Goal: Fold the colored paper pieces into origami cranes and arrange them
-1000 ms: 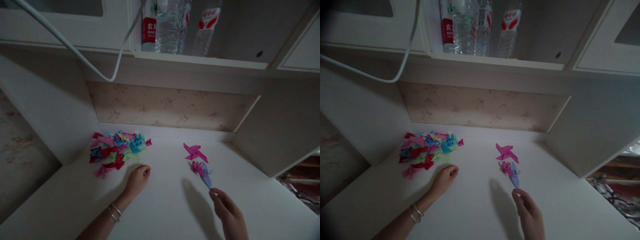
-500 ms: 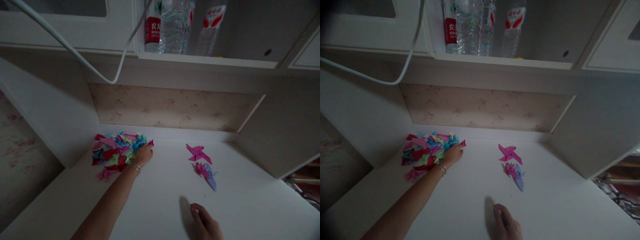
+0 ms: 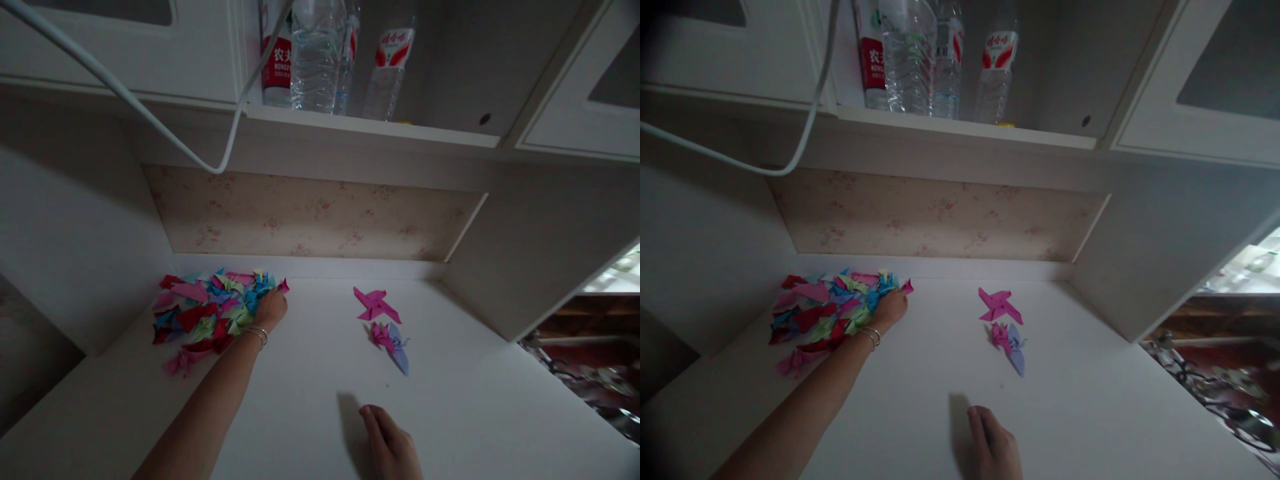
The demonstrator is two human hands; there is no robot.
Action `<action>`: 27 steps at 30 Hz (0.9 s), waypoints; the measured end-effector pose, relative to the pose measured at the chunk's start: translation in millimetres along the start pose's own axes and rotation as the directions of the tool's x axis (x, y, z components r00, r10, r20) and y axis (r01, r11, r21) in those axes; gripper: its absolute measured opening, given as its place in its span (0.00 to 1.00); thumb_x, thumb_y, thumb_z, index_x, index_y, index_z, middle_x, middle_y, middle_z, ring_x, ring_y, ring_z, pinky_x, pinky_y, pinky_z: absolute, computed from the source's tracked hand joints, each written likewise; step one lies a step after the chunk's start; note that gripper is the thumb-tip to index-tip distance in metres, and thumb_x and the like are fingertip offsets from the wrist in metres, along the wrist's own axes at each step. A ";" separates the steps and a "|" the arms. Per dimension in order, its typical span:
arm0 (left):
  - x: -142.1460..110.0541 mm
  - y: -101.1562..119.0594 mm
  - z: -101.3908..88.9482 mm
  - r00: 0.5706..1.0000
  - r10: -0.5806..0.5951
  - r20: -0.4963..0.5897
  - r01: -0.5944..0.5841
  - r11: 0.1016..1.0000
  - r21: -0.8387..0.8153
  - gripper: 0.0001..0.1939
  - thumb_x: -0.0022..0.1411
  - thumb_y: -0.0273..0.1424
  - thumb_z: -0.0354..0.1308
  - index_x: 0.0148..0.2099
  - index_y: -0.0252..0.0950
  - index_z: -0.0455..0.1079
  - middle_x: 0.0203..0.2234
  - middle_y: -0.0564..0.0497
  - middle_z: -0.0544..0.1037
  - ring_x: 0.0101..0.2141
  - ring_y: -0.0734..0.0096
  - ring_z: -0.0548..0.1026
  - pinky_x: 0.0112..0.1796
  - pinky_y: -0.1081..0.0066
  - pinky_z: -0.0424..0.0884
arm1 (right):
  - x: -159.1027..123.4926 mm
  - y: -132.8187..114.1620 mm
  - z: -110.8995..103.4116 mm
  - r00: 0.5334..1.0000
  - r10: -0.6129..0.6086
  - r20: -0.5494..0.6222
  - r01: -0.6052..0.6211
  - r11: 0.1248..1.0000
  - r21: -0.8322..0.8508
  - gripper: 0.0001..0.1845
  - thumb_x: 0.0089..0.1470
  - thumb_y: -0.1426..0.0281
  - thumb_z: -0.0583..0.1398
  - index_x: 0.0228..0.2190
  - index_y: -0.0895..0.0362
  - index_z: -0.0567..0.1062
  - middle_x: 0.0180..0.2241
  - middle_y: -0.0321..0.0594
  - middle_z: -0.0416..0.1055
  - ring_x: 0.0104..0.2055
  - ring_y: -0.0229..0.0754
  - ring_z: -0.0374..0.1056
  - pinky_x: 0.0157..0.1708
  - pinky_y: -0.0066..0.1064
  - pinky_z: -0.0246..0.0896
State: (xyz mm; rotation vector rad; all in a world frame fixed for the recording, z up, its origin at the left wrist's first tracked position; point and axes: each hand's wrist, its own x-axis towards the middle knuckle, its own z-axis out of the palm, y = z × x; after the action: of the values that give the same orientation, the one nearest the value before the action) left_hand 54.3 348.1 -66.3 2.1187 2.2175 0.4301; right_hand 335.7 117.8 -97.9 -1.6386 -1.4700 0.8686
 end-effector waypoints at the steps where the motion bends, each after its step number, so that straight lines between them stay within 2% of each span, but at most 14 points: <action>1: -0.2 -1.2 -1.1 1.000 -0.003 -0.005 0.003 1.000 -0.003 0.16 0.64 0.26 0.44 0.47 0.31 0.70 0.44 0.38 0.74 0.45 0.60 0.74 0.45 0.65 0.68 | -0.3 -0.2 1.4 1.000 -0.011 -0.009 0.011 1.000 -0.006 0.30 0.52 0.44 0.50 0.30 0.56 0.76 0.22 0.38 0.72 0.25 0.41 0.67 0.27 0.25 0.58; 5: 3.1 -3.9 -4.1 0.999 -0.033 -0.023 0.033 0.999 -0.011 0.19 0.65 0.27 0.42 0.56 0.32 0.63 0.45 0.37 0.74 0.44 0.57 0.74 0.44 0.62 0.68 | -1.3 -1.8 4.6 0.999 -0.041 0.001 0.041 0.999 -0.034 0.30 0.53 0.44 0.49 0.29 0.55 0.76 0.22 0.38 0.72 0.25 0.40 0.66 0.26 0.25 0.57; 7: 7.0 -3.6 -3.9 0.998 -0.059 -0.017 0.059 0.998 -0.012 0.20 0.66 0.28 0.41 0.57 0.31 0.61 0.42 0.37 0.76 0.42 0.55 0.76 0.42 0.60 0.69 | -1.0 -1.8 4.6 1.000 -0.031 0.002 0.031 0.999 -0.044 0.31 0.53 0.43 0.48 0.28 0.55 0.76 0.21 0.37 0.71 0.24 0.40 0.66 0.26 0.25 0.57; 11: 15.5 0.0 -0.4 0.996 -0.088 0.001 0.088 0.996 -0.009 0.20 0.67 0.31 0.40 0.56 0.32 0.63 0.37 0.37 0.78 0.38 0.52 0.77 0.39 0.58 0.70 | 1.2 1.9 3.8 0.997 -0.018 0.069 0.024 0.996 -0.087 0.32 0.54 0.43 0.46 0.29 0.55 0.75 0.23 0.39 0.73 0.26 0.41 0.67 0.29 0.25 0.58; 16: 22.6 4.3 4.1 0.995 -0.099 0.001 0.099 0.995 -0.010 0.19 0.66 0.25 0.38 0.51 0.30 0.67 0.38 0.36 0.78 0.40 0.54 0.77 0.40 0.59 0.70 | 2.8 3.4 2.5 0.994 -0.032 0.102 0.044 0.992 -0.119 0.33 0.55 0.43 0.44 0.30 0.55 0.75 0.25 0.40 0.74 0.28 0.41 0.69 0.30 0.24 0.60; 23: 22.8 4.0 4.9 0.992 -0.121 -0.018 0.121 0.992 -0.029 0.17 0.63 0.22 0.41 0.48 0.27 0.68 0.39 0.34 0.77 0.41 0.53 0.76 0.40 0.60 0.70 | 0.9 -7.3 4.2 0.997 -0.065 0.035 0.069 0.992 -0.107 0.35 0.53 0.41 0.44 0.25 0.55 0.74 0.21 0.39 0.73 0.25 0.40 0.68 0.27 0.24 0.59; 27: 17.3 4.6 2.7 0.993 -0.114 -0.024 0.112 0.992 -0.063 0.16 0.60 0.20 0.44 0.46 0.27 0.69 0.39 0.34 0.77 0.42 0.54 0.76 0.42 0.60 0.70 | 0.0 -7.4 6.7 0.996 -0.068 -0.049 0.066 0.996 -0.059 0.34 0.52 0.40 0.45 0.25 0.54 0.75 0.20 0.38 0.72 0.23 0.41 0.68 0.26 0.25 0.58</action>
State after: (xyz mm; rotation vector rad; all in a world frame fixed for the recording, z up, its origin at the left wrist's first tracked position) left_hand 58.3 365.8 -65.1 1.9571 2.2934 0.5170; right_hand 326.3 118.8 -94.6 -1.6312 -1.5178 0.7488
